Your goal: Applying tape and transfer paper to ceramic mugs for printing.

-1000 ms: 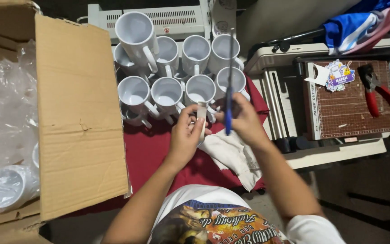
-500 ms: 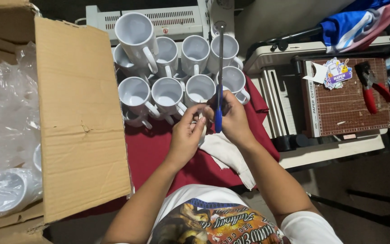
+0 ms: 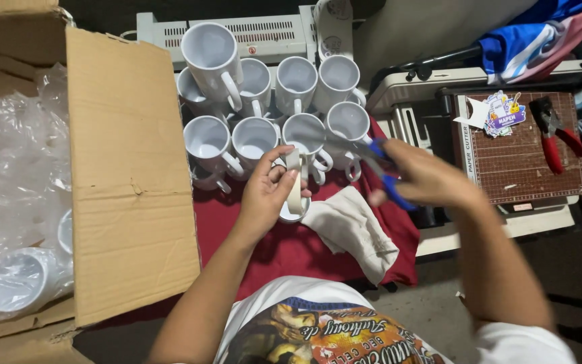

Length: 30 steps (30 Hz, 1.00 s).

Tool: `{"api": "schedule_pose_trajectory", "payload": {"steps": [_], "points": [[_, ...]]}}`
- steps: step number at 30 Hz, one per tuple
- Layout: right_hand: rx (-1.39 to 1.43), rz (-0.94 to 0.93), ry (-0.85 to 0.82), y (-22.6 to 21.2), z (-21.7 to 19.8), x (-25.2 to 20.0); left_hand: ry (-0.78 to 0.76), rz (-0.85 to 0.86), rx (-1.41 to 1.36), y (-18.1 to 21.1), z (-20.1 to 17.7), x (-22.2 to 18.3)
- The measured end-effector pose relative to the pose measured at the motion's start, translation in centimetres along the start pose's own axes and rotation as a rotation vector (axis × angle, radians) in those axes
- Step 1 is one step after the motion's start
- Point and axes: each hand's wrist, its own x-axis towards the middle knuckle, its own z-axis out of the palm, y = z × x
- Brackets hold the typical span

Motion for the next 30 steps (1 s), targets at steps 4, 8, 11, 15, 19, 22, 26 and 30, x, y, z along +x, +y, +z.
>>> {"api": "schedule_pose_trajectory", "payload": {"steps": [4, 8, 11, 15, 19, 22, 26, 30], "points": [[-0.137, 0.022, -0.163, 0.9, -2.9, -1.5, -0.005, -0.034, -0.005, -0.2, 0.1, -0.2], [-0.282, 0.225, -0.318, -0.9, -4.3, -1.7, -0.053, -0.009, 0.05, -0.4, 0.8, -0.2], [-0.294, 0.228, -0.366, -2.5, -4.8, -1.5, -0.07, -0.014, 0.086, 0.1, 1.2, -0.3], [-0.342, 0.186, -0.38, -2.6, -4.5, -0.8, -0.065, -0.006, 0.171, 0.4, 1.5, -0.6], [-0.271, 0.098, -0.329, -1.6, -4.0, -0.3, -0.063, -0.045, 0.267, 1.0, 1.8, -0.5], [-0.313, 0.167, -0.351, -3.6, -4.5, -0.1, -0.064, -0.036, 0.259, 0.9, 1.7, -0.5], [-0.282, 0.119, -0.318, -3.3, -4.4, 0.0, -0.081, -0.029, 0.273, 1.0, 1.6, -0.5], [-0.279, 0.124, -0.312, -3.4, -4.5, 0.1, -0.1, -0.024, 0.277, 1.2, 1.7, -0.4]]}}
